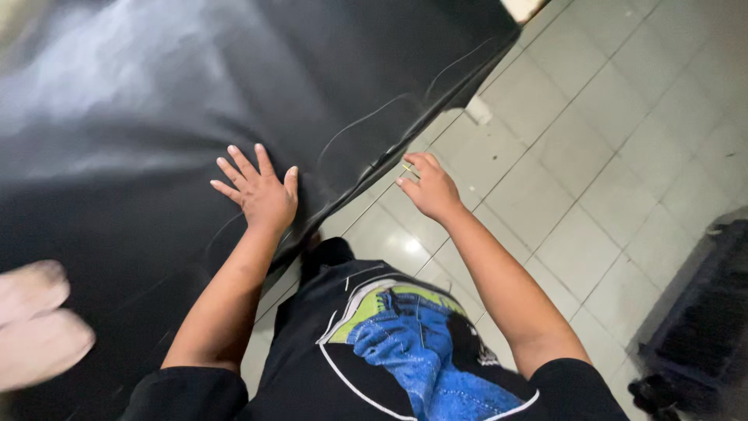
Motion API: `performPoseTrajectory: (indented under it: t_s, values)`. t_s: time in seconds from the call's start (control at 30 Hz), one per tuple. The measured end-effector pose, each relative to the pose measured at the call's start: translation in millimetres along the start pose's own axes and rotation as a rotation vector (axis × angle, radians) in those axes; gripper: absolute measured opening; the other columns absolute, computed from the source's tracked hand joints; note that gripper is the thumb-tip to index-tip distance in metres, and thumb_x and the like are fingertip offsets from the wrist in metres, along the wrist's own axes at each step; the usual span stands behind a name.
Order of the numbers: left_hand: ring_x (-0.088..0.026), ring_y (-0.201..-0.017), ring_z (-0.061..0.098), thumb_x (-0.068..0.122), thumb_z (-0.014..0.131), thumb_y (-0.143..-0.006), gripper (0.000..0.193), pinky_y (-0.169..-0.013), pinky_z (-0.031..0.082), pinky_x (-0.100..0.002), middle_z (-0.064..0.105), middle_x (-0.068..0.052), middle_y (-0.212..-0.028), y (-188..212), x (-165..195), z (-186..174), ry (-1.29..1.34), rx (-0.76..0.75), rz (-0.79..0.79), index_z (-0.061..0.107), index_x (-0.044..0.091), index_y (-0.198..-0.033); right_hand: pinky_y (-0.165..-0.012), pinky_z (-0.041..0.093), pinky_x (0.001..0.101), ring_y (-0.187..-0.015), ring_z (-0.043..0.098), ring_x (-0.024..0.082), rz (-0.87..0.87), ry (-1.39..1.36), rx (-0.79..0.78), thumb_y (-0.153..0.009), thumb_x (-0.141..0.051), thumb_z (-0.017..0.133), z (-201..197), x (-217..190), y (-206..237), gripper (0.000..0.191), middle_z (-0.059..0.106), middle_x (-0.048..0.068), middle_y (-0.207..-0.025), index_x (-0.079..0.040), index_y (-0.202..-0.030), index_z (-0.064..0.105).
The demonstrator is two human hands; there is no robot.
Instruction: The person places two shoe-last templates on a large black sheet and traces their outlines with a yellow pencil. They repeatedly reposition the templates and trace multiple times, then briefly consult a nearby notebook before resuming tracing.
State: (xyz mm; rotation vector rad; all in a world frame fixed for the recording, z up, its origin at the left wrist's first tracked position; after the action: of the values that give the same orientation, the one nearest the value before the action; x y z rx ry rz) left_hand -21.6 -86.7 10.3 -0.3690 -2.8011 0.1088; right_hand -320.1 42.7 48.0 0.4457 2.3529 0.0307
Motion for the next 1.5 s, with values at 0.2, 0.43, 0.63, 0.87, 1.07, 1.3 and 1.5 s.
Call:
performPoseTrajectory:
  t_s: [0.2,0.43,0.63,0.87,1.07,1.3,1.5]
  values:
    - [-0.063,-0.15,0.006,0.055,0.053,-0.099,0.069,-0.11,0.0,-0.083,0.016,-0.035,-0.166,-90.0,138.3,53.7,0.078,-0.074,0.12,0.044,0.019,-0.157,-0.096,0.052,0.0431,-0.122,0.061,0.031,-0.141,0.304,0.021,-0.09,-0.029,0.07,-62.4,74.5,-136.6,0.057,0.045,0.005,-0.155,-0.012,-0.142,0.054]
    - [-0.064,-0.148,0.005,0.056,0.059,-0.095,0.088,-0.108,-0.002,-0.082,0.014,-0.041,-0.162,-259.2,372.1,164.5,0.079,-0.042,0.187,0.038,-0.004,-0.155,-0.099,0.051,0.0432,-0.129,0.056,0.028,-0.111,0.373,-0.047,-0.089,-0.032,0.069,-210.9,228.9,-315.2,0.063,0.039,0.006,-0.159,-0.012,-0.145,0.05]
    - [-0.06,-0.15,-0.006,0.058,0.063,-0.092,0.093,-0.11,-0.006,-0.081,0.003,-0.043,-0.161,-351.5,509.3,224.5,0.214,-0.141,-0.066,0.033,-0.002,-0.157,-0.101,0.05,0.0404,-0.126,0.058,0.026,-0.061,0.295,-0.098,-0.089,-0.031,0.068,-321.5,315.0,-419.0,0.053,0.05,0.003,-0.152,-0.013,-0.138,0.058]
    - [-0.053,-0.15,-0.014,0.064,0.055,-0.094,0.102,-0.111,-0.011,-0.08,-0.008,-0.039,-0.163,-420.1,579.7,254.2,0.093,-0.064,-0.536,0.018,-0.001,-0.163,-0.099,0.052,0.0391,-0.128,0.06,0.026,-0.52,0.329,-0.189,-0.093,-0.02,0.065,-389.8,379.3,-532.4,0.048,0.052,0.006,-0.154,-0.011,-0.139,0.06]
    - [-0.049,-0.154,-0.009,0.061,0.051,-0.097,0.097,-0.116,-0.009,-0.072,-0.001,-0.037,-0.166,-451.1,626.0,254.6,0.052,-0.032,-0.572,0.02,-0.004,-0.162,-0.096,0.054,0.0366,-0.123,0.063,0.024,-0.778,0.253,-0.358,-0.084,-0.021,0.071,-439.1,409.7,-609.5,0.051,0.059,0.004,-0.145,-0.015,-0.134,0.065]
    - [-0.046,-0.153,0.015,0.053,0.053,-0.099,0.078,-0.119,0.003,-0.068,0.023,-0.03,-0.165,-424.8,544.7,219.5,-0.063,0.166,-0.548,0.042,0.0,-0.155,-0.083,0.057,0.0388,-0.1,0.069,0.026,-0.74,0.264,-0.542,-0.092,-0.031,0.07,-360.2,328.6,-620.6,0.023,0.067,0.006,-0.114,-0.013,-0.107,0.072]
    - [-0.037,-0.147,0.039,0.043,0.061,-0.098,0.059,-0.122,0.022,-0.058,0.047,-0.022,-0.154,-421.3,546.3,210.5,-0.113,0.371,-0.518,0.059,0.003,-0.142,-0.084,0.055,0.041,-0.101,0.068,0.03,-0.883,0.187,-0.659,-0.096,-0.03,0.071,-315.0,277.5,-684.7,0.032,0.068,0.012,-0.111,-0.007,-0.118,0.068]
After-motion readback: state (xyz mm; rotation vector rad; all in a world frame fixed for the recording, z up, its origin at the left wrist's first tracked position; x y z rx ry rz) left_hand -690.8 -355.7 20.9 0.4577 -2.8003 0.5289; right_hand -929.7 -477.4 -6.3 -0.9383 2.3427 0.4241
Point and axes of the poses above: each hand's wrist, its own y-axis away from the middle knuckle, its own z-axis out of the palm, x = y × z, the point moved 9 cm from there along -y, towards the middle knuckle
